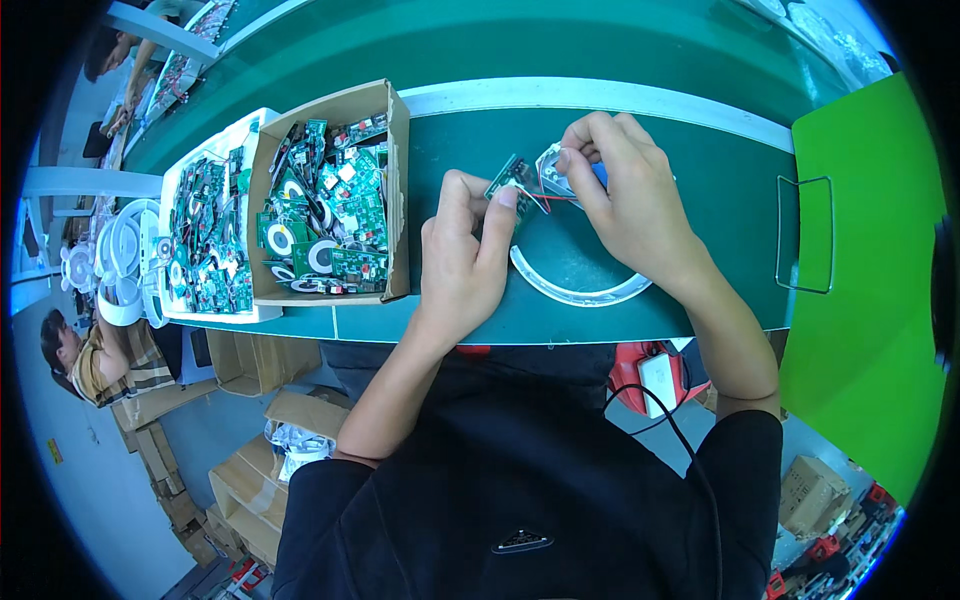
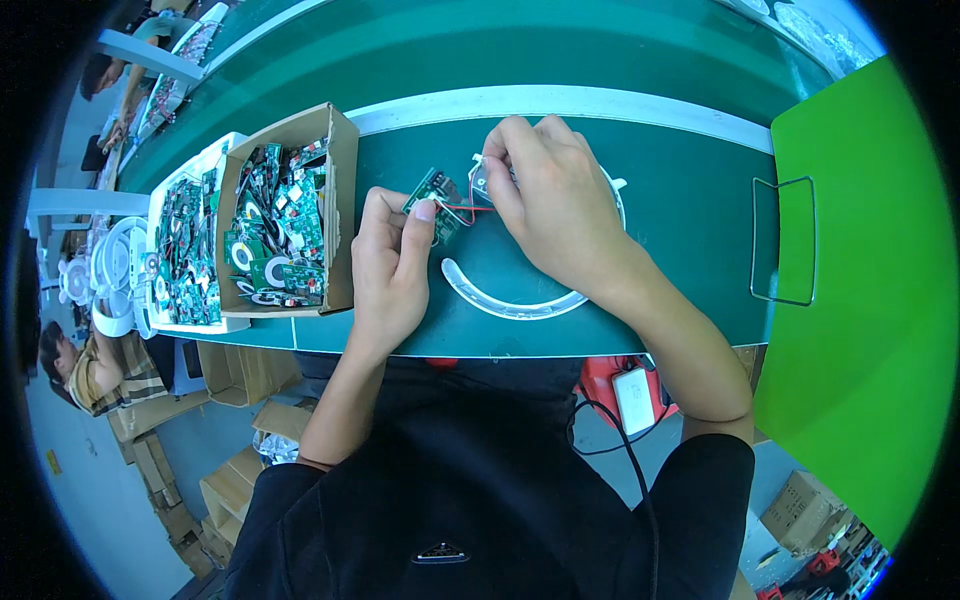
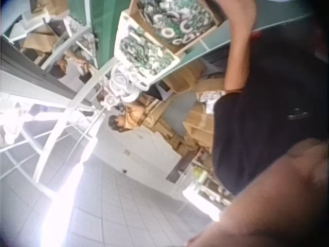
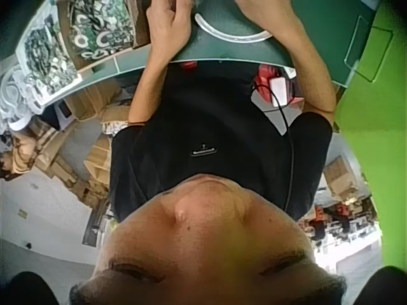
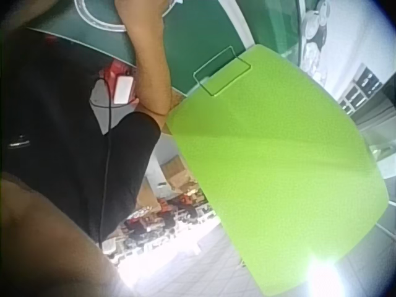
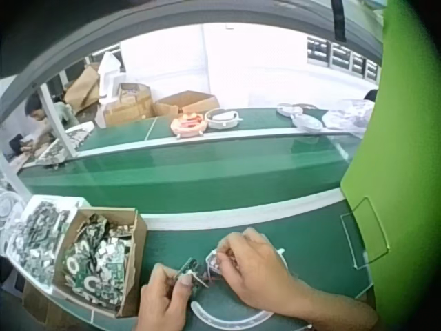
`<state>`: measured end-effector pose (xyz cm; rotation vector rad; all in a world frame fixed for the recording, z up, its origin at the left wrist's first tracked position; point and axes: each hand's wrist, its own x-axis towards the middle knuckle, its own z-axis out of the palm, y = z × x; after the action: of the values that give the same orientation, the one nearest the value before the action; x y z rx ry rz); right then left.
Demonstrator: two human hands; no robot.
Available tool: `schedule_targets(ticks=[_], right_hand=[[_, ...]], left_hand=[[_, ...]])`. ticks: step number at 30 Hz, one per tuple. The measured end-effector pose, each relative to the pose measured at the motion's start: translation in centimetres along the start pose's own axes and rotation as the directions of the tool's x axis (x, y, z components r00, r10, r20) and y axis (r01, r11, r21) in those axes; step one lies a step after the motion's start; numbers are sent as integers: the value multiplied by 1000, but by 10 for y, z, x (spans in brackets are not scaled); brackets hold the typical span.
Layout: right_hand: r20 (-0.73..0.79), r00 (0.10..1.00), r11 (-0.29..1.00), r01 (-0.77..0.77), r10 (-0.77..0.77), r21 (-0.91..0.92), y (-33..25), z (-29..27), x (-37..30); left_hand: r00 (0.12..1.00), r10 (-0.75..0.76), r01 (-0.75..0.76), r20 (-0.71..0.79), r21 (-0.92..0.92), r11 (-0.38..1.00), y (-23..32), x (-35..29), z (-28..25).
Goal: The person assembles LED circuit boards by hand, wiring LED components into plastic fixtures from a box.
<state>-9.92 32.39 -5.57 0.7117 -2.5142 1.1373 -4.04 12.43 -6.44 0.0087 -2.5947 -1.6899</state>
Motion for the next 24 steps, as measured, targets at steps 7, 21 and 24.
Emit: schedule_targets(ticks=[7,21,24], right_hand=[[-17,999,998,-45,46,49,0,5,-1],[6,996,996,86,-86,-9,-2,8,-1],[-10,995,994,103,-102,30,-2,8,-2]], left_hand=[[977,191,-153,92,-314,937,-15,2,3],[937,329,-296,-119,228,927,0,14,7],[914,386,-342,-123,277,898,-1,16,8]])
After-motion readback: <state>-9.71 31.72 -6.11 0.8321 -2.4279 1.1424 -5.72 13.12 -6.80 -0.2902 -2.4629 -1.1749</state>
